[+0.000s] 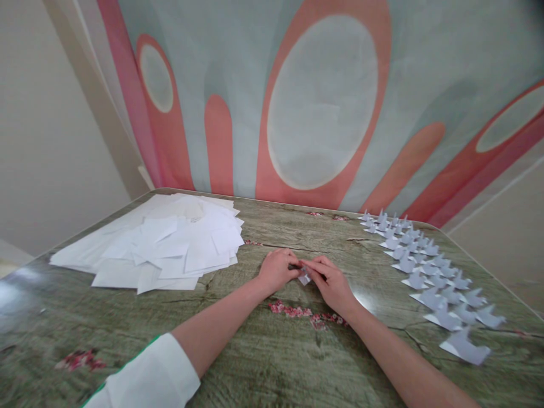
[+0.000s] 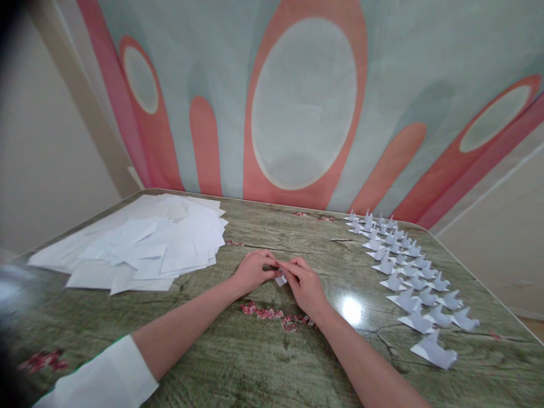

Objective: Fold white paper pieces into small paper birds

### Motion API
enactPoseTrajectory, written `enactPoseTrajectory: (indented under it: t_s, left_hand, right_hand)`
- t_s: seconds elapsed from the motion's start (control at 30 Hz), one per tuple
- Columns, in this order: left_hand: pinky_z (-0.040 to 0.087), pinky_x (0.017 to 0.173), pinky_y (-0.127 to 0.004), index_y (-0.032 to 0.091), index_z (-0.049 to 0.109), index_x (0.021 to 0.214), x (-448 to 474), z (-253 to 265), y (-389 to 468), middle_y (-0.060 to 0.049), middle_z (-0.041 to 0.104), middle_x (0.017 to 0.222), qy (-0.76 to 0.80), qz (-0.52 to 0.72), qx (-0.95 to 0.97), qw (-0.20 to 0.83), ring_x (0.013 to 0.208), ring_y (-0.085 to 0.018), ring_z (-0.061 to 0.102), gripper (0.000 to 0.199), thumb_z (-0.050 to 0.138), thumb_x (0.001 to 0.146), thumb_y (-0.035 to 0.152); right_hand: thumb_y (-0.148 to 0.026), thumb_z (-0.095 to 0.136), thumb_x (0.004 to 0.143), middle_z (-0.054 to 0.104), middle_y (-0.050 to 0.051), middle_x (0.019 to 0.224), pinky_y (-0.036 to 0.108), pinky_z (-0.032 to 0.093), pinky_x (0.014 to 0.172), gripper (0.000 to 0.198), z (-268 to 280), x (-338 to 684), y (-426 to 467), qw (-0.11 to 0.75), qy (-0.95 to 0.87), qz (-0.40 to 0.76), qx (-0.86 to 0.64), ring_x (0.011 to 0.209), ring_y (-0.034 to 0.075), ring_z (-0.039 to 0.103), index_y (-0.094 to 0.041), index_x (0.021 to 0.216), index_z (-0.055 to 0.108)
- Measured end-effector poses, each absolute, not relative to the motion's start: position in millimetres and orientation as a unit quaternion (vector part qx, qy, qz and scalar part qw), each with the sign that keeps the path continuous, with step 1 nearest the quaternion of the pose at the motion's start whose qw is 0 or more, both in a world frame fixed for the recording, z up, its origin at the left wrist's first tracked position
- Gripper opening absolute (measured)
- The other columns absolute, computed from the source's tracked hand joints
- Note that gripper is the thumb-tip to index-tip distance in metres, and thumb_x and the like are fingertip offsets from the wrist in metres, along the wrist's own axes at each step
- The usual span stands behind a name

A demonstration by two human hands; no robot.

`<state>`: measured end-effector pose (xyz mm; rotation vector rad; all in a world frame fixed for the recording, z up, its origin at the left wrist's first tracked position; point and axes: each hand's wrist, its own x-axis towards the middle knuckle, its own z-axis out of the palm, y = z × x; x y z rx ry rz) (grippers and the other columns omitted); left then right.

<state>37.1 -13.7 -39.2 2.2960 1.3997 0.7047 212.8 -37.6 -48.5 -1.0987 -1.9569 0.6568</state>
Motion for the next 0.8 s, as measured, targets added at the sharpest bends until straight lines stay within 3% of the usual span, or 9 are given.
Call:
enactPoseTrajectory:
  t_s: [0.23, 0.4, 0.67, 0.8]
  left_hand:
    - [0.038, 0.071, -0.025, 0.027, 0.07, 0.082, 41, -40, -8, 0.001, 0.064, 0.08, 0.522, 0.235, 0.797, 0.193, 0.08, -0.017, 0.055, 0.02, 0.065, 0.067, 0.039]
    - [0.037, 0.068, -0.024, 0.028, 0.07, 0.081, 43, -41, -6, 0.001, 0.064, 0.076, 0.528, 0.231, 0.791, 0.204, 0.078, -0.017, 0.055, 0.023, 0.066, 0.065, 0.044]
    - [0.038, 0.069, -0.021, 0.028, 0.07, 0.086, 31, -34, 0, 0.002, 0.063, 0.076, 0.471, 0.214, 0.82, 0.245, 0.076, -0.015, 0.055, 0.03, 0.071, 0.06, 0.043]
    - [0.039, 0.073, -0.02, 0.02, 0.069, 0.093, 21, -32, 9, -0.003, 0.064, 0.082, 0.345, 0.206, 0.863, 0.305, 0.08, -0.013, 0.055, 0.023, 0.059, 0.077, 0.034]
  right_hand:
    - [-0.029, 0.051, 0.081, 0.061, 0.003, 0.081, 0.029, 0.047, 0.067, 0.022, -55, 211, -37, 0.411, -0.711, 0.303, -0.483, 0.071, 0.016, 0.058, -0.02, 0.101, 0.054]
    - [-0.03, 0.048, 0.082, 0.062, 0.002, 0.079, 0.029, 0.047, 0.064, 0.014, -54, 212, -36, 0.399, -0.716, 0.307, -0.483, 0.069, 0.016, 0.058, -0.02, 0.088, 0.056]
    - [-0.027, 0.047, 0.082, 0.062, 0.002, 0.077, 0.028, 0.044, 0.063, 0.014, -52, 212, -36, 0.385, -0.729, 0.274, -0.496, 0.068, 0.015, 0.057, -0.02, 0.086, 0.058]
    - [-0.027, 0.047, 0.081, 0.062, 0.001, 0.076, 0.028, 0.044, 0.063, 0.014, -51, 212, -37, 0.384, -0.729, 0.27, -0.499, 0.067, 0.015, 0.056, -0.019, 0.085, 0.058]
